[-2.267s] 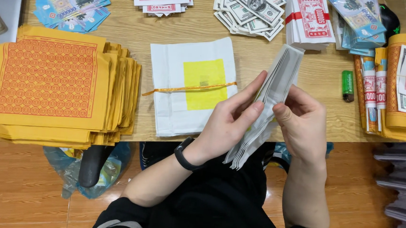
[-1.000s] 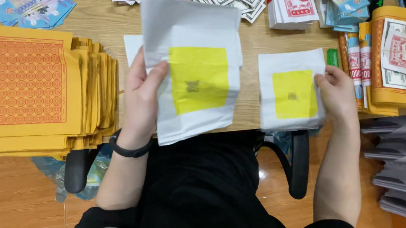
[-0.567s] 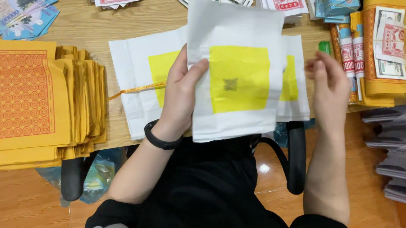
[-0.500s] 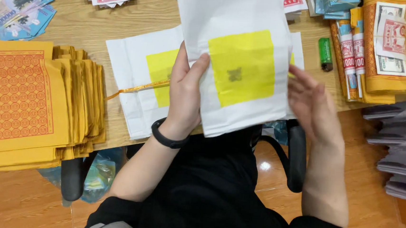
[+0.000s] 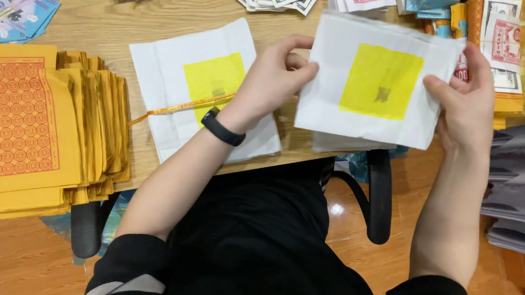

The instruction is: The person repeatedly picks up white paper packets with yellow labels from a desk, fans them open to inspect the contents, and places them back into a stack. The person handles multiple packets one at a time, maintaining a consistent workflow throughout the clip.

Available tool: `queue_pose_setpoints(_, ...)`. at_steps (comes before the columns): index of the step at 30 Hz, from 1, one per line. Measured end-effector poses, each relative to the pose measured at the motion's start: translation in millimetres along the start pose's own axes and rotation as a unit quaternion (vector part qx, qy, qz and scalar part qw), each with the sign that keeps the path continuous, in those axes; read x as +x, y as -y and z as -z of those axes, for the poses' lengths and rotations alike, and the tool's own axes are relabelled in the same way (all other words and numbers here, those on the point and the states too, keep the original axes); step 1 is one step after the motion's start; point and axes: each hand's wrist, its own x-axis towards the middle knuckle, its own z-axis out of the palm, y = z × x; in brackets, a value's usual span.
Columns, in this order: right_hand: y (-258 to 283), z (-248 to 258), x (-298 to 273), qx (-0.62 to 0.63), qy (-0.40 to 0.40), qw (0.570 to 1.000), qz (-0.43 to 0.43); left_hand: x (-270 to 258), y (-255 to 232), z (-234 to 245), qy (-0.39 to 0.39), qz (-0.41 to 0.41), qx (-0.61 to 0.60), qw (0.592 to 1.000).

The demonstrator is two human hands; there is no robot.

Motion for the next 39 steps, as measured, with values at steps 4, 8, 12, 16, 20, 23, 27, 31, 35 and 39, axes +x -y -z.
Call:
queue_pose_setpoints(4,28.2,-39.7,7.7,-0.207,-0.076,0.963,-0.153,10.3,22.6,-14.3,0.023,0.04,0.15,0.988)
queue_pose_setpoints(8,-12.4,-26.8,20.4,-0.266,-0.043,0.963,-0.033,27.2,60.9,-31.5,0.014,-0.029,0.304,0.952)
queue_pose_setpoints(12,-11.7,-32.0,19.8,-0.306,-0.031,0.951,-0.032,27.4,68.2,-35.5,0.011,-0.064,0.322,0.945)
queue_pose_setpoints(16,-21.5,-26.1,22.0,-0.293,-0.024,0.956,-0.019,23.4,60.0,-34.2,0.01,-0.067,0.328,0.942)
queue_pose_setpoints(20,-29.9,-22.9,23.0,-0.3,-0.018,0.954,0.003,19.9,59.1,-35.4,0.007,-0.078,0.349,0.934)
queue_pose_setpoints(23,-24.5,-29.8,11.5,-0.402,-0.059,0.905,0.124,11.3,50.6,-44.6,-0.066,-0.101,0.485,0.866)
queue_pose_setpoints(27,-20.5,-63.5,-3.4,-0.495,-0.052,0.828,0.26,-2.4,21.6,-66.6,-0.083,-0.16,0.552,0.814)
queue_pose_setpoints(31,-37.4,-82.9,-3.8,-0.485,0.092,0.832,0.252,9.5,91.9,-116.4,-0.138,-0.215,0.632,0.731)
queue_pose_setpoints(35,-30.9,-83.6,-2.3,-0.53,0.167,0.825,0.1,10.5,125.2,-127.7,-0.1,-0.119,0.655,0.739)
queue_pose_setpoints(39,-32.1,-80.1,-2.1,-0.54,0.166,0.822,0.074,5.8,123.2,-123.1,-0.09,-0.114,0.648,0.747)
